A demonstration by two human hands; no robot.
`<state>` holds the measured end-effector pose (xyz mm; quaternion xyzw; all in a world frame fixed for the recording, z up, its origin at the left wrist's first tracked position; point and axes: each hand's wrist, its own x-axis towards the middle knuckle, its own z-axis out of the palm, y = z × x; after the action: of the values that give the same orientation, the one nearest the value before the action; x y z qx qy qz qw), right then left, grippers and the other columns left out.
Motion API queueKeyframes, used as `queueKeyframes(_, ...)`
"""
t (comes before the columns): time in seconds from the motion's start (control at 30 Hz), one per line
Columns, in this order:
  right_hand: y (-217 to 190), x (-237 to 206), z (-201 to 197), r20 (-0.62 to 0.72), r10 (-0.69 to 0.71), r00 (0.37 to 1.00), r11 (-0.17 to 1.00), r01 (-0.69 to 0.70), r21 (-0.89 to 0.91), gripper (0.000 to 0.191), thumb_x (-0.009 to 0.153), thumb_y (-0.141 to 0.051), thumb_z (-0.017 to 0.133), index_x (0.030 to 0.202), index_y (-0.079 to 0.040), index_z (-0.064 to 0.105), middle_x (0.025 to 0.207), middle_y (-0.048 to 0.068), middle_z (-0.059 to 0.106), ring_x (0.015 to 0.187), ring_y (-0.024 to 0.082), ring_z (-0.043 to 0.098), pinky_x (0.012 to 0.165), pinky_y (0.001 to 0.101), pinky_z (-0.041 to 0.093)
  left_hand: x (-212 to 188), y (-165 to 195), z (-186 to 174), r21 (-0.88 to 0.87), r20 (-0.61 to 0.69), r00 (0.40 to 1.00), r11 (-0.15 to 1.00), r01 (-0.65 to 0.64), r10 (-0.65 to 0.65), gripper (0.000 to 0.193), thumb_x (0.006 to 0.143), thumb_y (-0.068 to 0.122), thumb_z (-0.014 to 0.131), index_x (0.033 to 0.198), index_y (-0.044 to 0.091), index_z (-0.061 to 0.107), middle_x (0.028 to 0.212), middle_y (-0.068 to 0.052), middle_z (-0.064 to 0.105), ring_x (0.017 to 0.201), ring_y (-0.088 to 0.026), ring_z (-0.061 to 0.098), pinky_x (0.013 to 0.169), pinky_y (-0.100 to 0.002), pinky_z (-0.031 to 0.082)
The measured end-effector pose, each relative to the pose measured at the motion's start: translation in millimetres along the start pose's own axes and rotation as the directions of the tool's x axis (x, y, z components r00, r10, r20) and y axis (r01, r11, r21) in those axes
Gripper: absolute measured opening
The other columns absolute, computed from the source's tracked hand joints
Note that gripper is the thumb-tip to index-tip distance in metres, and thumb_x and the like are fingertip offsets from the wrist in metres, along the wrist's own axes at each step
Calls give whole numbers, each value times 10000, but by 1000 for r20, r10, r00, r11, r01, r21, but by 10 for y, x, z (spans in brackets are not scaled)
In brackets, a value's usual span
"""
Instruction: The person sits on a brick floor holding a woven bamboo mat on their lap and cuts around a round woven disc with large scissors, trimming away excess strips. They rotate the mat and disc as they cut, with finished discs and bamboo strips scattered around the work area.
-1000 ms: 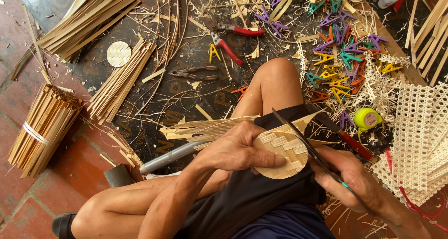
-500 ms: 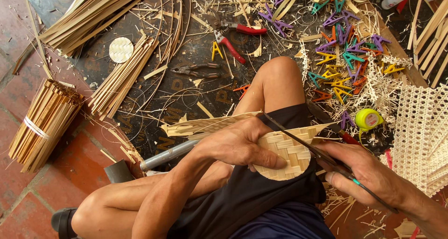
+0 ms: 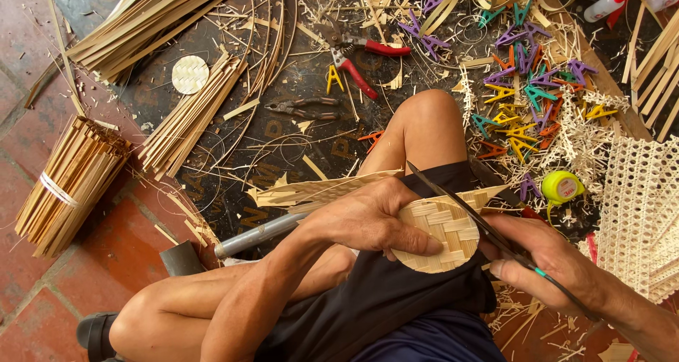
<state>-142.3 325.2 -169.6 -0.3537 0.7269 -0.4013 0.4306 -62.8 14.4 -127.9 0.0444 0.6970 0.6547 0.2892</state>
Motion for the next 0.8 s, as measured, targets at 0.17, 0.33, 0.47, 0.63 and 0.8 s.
queueKeyframes(0.17,-2,1,-56,18,70,997,972,-64,-227,546,824,-150,686,1358,-47,631,938,60,648,840,191,617,791,335,508,-58,25,-5,-27,41,999,1000,13,-12,345,821,284,804,1042,20,779,718,-37,721,603,-110,678,522,-281,577)
queueKeyframes(0.33,-122,27,-108,29,-207,978,950,208,-231,457,837,-135,688,1262,0,588,1019,98,671,917,236,665,779,348,521,-81,77,-25,242,62,994,968,70,-87,363,826,338,795,1001,21,795,639,-57,709,574,-118,704,511,-270,550)
queueKeyframes(0.47,-170,59,-117,90,76,993,968,-52,-244,465,833,-119,677,1294,-76,640,925,68,632,853,220,624,765,350,492,-51,48,-33,108,101,993,993,44,-56,399,806,331,797,1038,8,770,703,-54,720,585,-129,699,508,-269,582)
queueKeyframes(0.63,-63,75,-156,78,-16,997,957,38,-288,491,822,-113,675,1307,-57,620,984,70,724,885,206,700,775,342,546,-4,-70,-30,15,114,992,998,61,-62,399,787,299,818,1046,0,764,726,-61,725,581,-122,696,506,-264,604)
queueKeyframes(0.8,340,-61,-381,247,-2,969,979,52,-198,587,844,-116,672,1405,-22,527,1175,68,688,1051,202,669,865,359,506,-83,-220,-109,-167,-34,994,982,93,-100,325,797,227,856,974,-39,795,745,-51,747,614,-112,694,525,-240,571)
